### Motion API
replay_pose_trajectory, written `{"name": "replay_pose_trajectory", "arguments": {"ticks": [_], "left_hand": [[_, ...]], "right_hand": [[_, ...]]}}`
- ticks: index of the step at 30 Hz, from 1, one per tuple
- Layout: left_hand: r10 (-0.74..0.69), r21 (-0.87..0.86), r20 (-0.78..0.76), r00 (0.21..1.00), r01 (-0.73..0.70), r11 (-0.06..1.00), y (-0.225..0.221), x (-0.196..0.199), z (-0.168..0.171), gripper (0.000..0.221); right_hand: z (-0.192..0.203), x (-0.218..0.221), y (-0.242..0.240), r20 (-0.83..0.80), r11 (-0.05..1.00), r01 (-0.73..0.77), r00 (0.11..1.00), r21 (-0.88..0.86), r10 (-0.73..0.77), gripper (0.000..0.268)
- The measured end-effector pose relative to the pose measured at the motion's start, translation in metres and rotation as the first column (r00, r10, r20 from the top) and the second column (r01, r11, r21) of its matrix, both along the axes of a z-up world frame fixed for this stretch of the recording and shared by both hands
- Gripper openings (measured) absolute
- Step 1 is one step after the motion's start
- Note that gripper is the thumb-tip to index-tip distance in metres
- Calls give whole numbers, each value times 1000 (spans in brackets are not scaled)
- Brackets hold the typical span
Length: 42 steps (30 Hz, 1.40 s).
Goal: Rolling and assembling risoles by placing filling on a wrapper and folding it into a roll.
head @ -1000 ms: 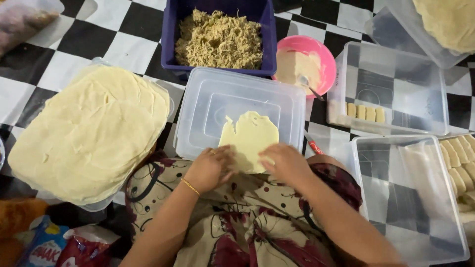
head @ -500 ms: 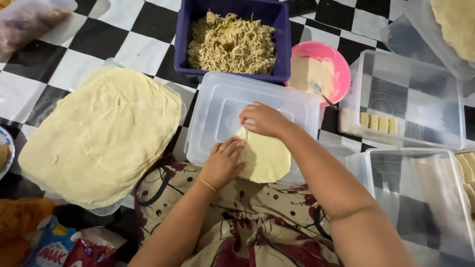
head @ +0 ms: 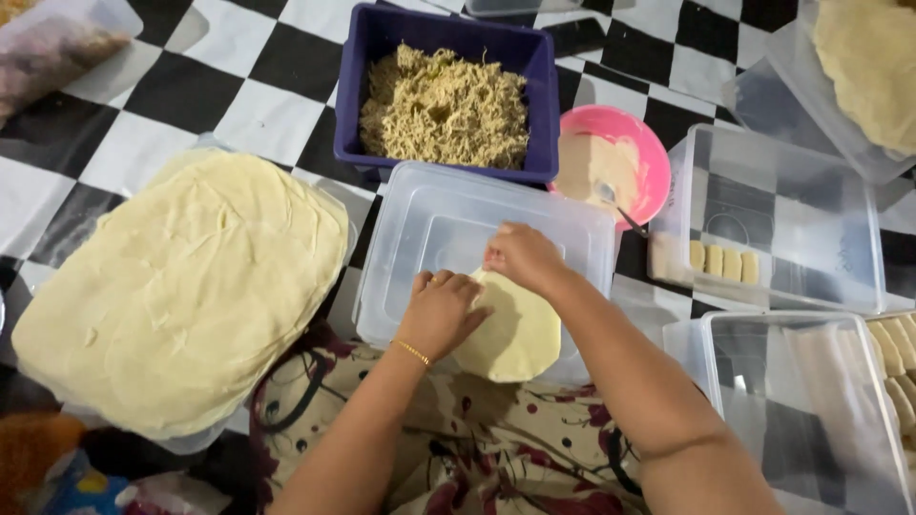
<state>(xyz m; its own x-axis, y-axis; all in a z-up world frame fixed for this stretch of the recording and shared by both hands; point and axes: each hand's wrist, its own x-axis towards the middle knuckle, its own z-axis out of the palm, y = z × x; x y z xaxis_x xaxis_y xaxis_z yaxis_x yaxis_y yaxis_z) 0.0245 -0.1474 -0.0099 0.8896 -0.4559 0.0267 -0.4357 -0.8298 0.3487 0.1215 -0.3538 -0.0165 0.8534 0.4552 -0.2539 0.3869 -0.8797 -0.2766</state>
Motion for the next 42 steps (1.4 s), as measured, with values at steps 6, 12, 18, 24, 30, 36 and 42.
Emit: {"name": "replay_pose_trajectory", "arguments": {"ticks": [6, 12, 18, 24, 30, 36, 42], "left_hand": [[377, -299, 16, 926, -356, 885, 0, 68, -15, 19], [516, -587, 47, 855, -394, 707, 24, 90, -13, 16], [473, -705, -9, 881, -341, 622, 42, 102, -3, 25], [366, -740, -94, 926, -311, 596, 43, 103, 5, 23], [354, -787, -87, 931, -282, 549, 39, 99, 10, 20], [343, -799, -60, 937, -251, 547, 43, 99, 10, 16], [343, -803, -60, 937, -249, 541, 41, 98, 11, 18]], "right_hand": [[27, 21, -13, -145, 972, 124, 985, 199, -96, 19], [3, 135, -22, 79, 899, 357, 919, 253, -387, 21], [-62, 251, -9, 138, 859, 464, 856, 218, -498, 39], [-67, 266, 13, 229, 869, 445, 842, 216, -488, 32], [-65, 265, 4, 173, 856, 474, 843, 206, -509, 40], [-59, 248, 15, 131, 891, 404, 891, 207, -434, 42], [-64, 253, -18, 106, 851, 491, 851, 187, -515, 30]]}}
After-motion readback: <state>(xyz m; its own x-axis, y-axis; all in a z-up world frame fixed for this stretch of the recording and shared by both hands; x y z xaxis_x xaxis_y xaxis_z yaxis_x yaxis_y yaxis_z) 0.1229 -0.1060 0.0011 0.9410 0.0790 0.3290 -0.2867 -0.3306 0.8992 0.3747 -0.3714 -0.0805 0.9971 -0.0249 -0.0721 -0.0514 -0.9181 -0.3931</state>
